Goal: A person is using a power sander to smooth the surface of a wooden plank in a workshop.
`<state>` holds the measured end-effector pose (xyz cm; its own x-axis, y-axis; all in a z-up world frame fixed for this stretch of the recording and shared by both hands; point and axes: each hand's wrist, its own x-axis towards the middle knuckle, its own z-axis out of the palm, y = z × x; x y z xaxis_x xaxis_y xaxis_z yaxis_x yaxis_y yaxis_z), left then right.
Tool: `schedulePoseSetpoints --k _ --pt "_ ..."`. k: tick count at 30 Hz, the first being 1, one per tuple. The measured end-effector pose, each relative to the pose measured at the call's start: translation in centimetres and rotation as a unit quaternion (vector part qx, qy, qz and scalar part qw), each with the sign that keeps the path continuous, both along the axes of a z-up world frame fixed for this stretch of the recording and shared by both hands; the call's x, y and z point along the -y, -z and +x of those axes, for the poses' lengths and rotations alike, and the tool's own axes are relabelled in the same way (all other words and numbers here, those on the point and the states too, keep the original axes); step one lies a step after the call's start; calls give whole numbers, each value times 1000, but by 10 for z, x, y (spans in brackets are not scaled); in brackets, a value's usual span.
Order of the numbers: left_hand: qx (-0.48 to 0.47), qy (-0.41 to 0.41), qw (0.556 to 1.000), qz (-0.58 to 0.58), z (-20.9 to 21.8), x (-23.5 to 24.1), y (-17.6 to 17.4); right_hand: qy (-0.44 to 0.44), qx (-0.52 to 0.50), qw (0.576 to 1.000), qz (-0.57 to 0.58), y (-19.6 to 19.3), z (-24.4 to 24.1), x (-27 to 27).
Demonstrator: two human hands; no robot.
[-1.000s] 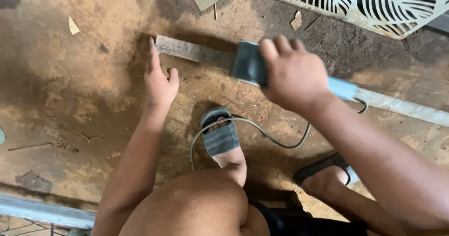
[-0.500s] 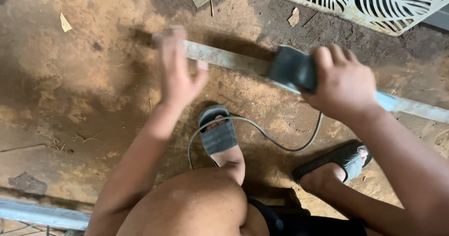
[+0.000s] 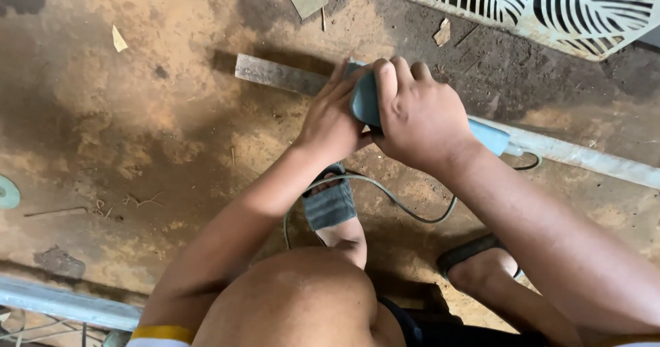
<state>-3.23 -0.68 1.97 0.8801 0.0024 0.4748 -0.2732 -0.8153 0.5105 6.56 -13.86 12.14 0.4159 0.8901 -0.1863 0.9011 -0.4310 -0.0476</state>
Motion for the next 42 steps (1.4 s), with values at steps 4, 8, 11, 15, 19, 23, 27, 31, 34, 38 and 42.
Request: schedulePoseSetpoints --k 4,8,11,15,19,23,27,31,34,38,42 --pt "59 21 994 -88 11 24 28 -12 0 1000 12 -9 0 17" --pt "61 9 993 -104 16 41 19 16 -90 996 -7 -24 14 49" --pt "-1 37 996 -78 20 47 14 108 -173 976 -76 -36 26 72" --pt "-137 69 986 -70 23 40 5 177 -177 952 -178 -37 25 73" --pt "-248 33 957 -148 22 15 -34 176 -205 942 -197 -43 20 36" --pt "-160 -94 974 -127 3 -8 -8 121 -219 962 -109 -37 11 -5" --pt "-122 -138 978 -99 -18 -24 3 77 -227 960 -147 -44 4 -46" --pt "-115 -143 976 -115 -36 -23 3 46 -245 956 -153 -40 -2 -65" --pt "-102 -145 976 -129 -37 -15 8 34 -246 955 -161 -41 -6 -63" --pt "-71 -150 976 -143 -24 3 18 59 -269 957 -91 -40 -1 -35" --pt "-43 -155 974 -157 -4 34 28 157 -289 933 -145 -51 11 -12"
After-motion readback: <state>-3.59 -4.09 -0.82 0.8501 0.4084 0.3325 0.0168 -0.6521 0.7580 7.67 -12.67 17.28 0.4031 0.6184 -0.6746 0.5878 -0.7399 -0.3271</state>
